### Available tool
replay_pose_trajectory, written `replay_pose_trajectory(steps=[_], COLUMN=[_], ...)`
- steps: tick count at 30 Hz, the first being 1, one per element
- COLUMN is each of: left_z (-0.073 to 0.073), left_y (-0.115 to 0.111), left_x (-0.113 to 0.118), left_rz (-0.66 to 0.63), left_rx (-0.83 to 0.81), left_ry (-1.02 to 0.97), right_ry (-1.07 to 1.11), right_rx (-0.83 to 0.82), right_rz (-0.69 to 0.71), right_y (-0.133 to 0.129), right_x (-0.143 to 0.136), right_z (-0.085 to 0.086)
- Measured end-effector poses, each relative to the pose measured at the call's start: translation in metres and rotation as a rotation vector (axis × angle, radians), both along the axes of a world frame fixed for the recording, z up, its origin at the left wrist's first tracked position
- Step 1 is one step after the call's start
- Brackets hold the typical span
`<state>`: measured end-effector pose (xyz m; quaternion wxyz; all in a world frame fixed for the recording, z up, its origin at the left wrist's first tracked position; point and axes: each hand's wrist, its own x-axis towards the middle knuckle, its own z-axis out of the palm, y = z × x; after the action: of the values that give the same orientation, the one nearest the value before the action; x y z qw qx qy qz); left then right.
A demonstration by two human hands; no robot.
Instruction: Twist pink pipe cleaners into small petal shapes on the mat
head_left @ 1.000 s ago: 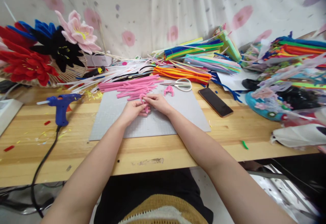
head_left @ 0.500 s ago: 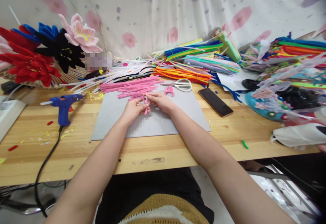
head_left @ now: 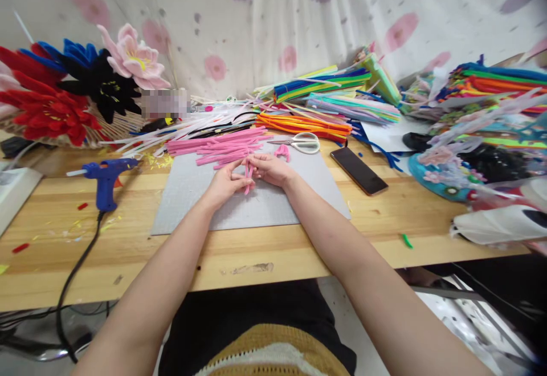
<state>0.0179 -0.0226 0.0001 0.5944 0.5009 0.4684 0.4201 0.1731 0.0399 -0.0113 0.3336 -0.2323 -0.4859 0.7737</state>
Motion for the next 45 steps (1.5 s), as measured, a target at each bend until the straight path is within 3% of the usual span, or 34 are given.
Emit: replay_pose_trajectory(steps=[10, 23, 33, 45], left_z=[-0.004, 0.001, 0.006, 0.003], left_y=[0.002, 0.001, 0.003, 0.002], left_x=[0.001, 0.005, -0.016, -0.012], left_rz=[0.031, 0.074, -0.140, -0.140], left_rx=[-0.025, -0.016, -0.173, -0.118], left_ry=[0.011, -0.027, -0.164, -0.141], right_ry=[0.038, 0.066, 0.129, 0.123], right_rx=[-0.034, -0.126, -0.114, -0.103], right_rz=[-0.105, -0.179, 0.001, -0.114], right_y=[0.000, 0.002, -0.001, -0.001], right_x=[-0.004, -0.010, -0.003, -0.009], right_z=[-0.002, -0.002, -0.001, -0.002])
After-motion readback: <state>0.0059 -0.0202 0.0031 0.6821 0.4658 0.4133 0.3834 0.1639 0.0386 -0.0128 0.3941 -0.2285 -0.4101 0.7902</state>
